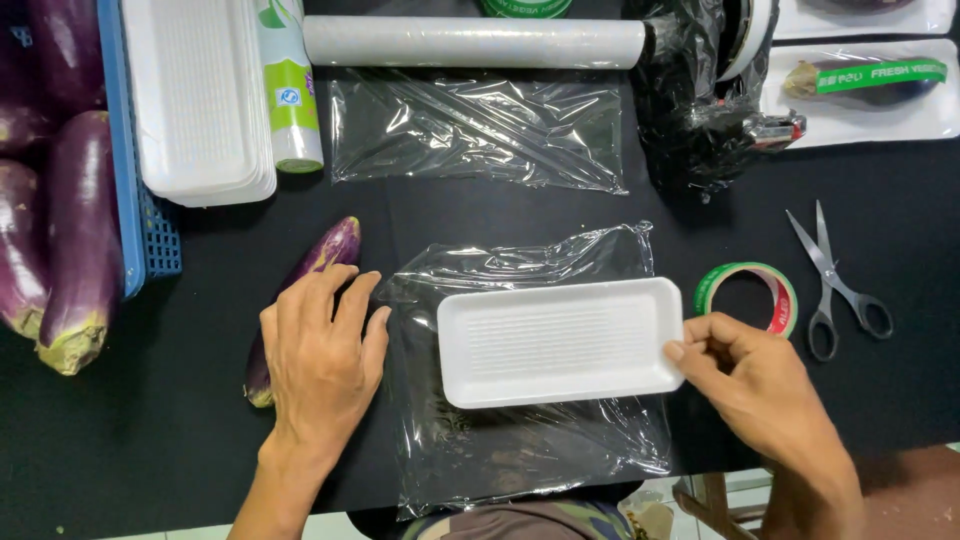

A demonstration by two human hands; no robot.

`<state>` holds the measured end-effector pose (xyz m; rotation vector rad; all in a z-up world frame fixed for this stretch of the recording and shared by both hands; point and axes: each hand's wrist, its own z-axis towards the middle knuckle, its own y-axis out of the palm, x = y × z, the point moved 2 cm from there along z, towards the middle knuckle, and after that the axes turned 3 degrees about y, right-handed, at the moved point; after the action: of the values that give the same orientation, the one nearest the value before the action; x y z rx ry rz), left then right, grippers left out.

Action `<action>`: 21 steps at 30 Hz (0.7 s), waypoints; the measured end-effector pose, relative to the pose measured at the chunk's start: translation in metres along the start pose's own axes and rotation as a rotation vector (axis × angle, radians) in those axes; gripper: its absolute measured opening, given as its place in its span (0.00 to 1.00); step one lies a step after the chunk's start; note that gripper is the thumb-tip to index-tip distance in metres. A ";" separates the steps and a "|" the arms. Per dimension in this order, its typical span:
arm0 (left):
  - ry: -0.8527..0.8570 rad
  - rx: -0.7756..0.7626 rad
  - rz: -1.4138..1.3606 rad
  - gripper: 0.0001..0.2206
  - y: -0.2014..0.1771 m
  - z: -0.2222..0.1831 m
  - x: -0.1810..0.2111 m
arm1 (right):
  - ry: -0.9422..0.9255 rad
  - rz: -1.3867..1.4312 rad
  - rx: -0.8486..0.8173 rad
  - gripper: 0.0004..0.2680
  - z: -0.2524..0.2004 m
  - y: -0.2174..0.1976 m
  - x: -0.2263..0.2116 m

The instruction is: The person places an eggplant onto a white tray and wraps it with plastic film from a dispenser, cutting the film with scissors and smoothing the edges to seal it.

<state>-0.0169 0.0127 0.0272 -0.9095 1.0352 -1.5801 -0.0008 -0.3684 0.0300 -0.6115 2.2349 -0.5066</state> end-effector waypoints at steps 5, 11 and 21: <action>0.009 -0.057 0.034 0.19 0.001 0.002 -0.003 | 0.099 -0.234 -0.022 0.07 -0.015 0.017 -0.042; 0.160 -0.058 0.101 0.17 0.011 0.007 0.000 | -0.542 -0.422 0.245 0.05 -0.005 0.001 -0.058; 0.160 0.181 0.123 0.02 0.051 -0.006 -0.012 | -1.330 -0.457 -0.054 0.12 0.053 0.115 -0.159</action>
<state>-0.0034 0.0182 -0.0235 -0.5935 1.0196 -1.6326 0.1046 -0.1940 0.0248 -1.0753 0.8473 -0.1344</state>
